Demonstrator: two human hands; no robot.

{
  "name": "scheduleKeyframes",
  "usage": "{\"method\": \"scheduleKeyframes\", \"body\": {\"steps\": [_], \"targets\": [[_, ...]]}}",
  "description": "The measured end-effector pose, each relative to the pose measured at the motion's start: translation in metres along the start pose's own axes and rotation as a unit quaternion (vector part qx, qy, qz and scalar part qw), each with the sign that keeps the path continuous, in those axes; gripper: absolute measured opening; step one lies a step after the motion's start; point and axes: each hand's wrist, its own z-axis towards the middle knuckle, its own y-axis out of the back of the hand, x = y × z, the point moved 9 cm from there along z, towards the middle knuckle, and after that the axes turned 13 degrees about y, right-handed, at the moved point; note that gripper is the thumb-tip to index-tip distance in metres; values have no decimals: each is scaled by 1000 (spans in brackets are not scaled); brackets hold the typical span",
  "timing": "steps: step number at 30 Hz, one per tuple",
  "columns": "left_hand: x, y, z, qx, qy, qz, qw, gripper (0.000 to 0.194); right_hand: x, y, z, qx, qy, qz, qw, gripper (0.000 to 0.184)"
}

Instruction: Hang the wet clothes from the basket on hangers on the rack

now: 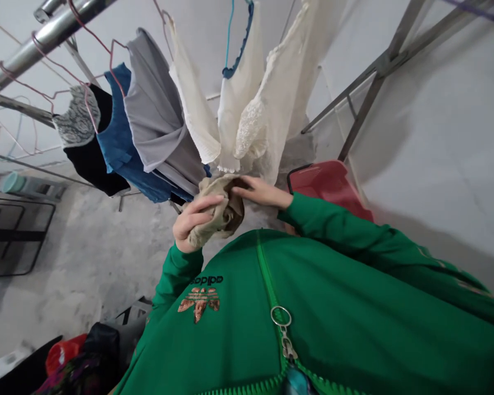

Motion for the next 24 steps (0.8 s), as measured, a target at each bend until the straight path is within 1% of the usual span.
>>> {"method": "scheduleKeyframes", "body": {"steps": [2, 3, 4, 5, 6, 7, 8, 9, 11, 13, 15, 16, 17, 18, 19, 20, 21, 22, 23, 24], "targets": [[-14, -8, -4, 42, -59, 7, 997, 23, -18, -25, 3, -1, -49, 35, 998, 45], [-20, -11, -6, 58, -85, 11, 995, 18, -30, -35, 2, -16, -85, 65, 994, 50], [-23, -14, -7, 72, -91, 19, 993, 16, -42, -44, -2, -36, -129, 106, 985, 54], [-25, -16, -8, 86, -93, 28, 992, 17, -54, -52, -6, -57, -175, 152, 971, 57], [-27, -16, -9, 99, -97, 36, 990, 19, -64, -60, -11, -69, -217, 194, 954, 57], [-30, -13, -10, 110, -102, 44, 988, 21, -72, -65, -15, -76, -250, 229, 938, 52], [-31, -9, -12, 119, -104, 55, 986, 24, -76, -65, -17, -85, -267, 254, 926, 46], [-30, -2, -14, 123, -99, 71, 985, 26, -77, -61, -16, -103, -265, 271, 920, 40], [-19, 19, -17, 105, -64, 105, 987, 30, -73, -39, -12, -158, -220, 295, 916, 34], [5, 45, -21, 63, 1, 139, 988, 33, -61, -16, -9, -204, -165, 327, 908, 34], [36, 70, -26, -9, 77, 189, 979, 36, -43, -3, -9, -198, -124, 351, 907, 35], [53, 79, -28, -51, 121, 231, 964, 39, -33, 1, -9, -186, -107, 357, 909, 36], [70, 85, -30, -84, 167, 286, 940, 43, -23, 4, -10, -176, -88, 353, 915, 36], [86, 85, -32, -103, 207, 345, 910, 46, -13, 6, -11, -167, -67, 342, 922, 36], [100, 82, -31, -104, 241, 403, 877, 46, -4, 7, -12, -158, -43, 326, 931, 37], [111, 75, -30, -90, 266, 454, 846, 40, 5, 7, -12, -147, -20, 307, 940, 37], [120, 67, -26, -74, 279, 494, 820, 30, 12, 6, -13, -133, 0, 288, 948, 37], [124, 60, -22, -71, 282, 521, 803, 19, 17, 5, -13, -118, 16, 272, 955, 38], [124, 57, -17, -84, 274, 533, 796, 13, 20, 3, -14, -103, 25, 262, 959, 38], [120, 56, -11, -112, 257, 530, 800, 16, 22, 2, -15, -91, 29, 254, 963, 39]]}}
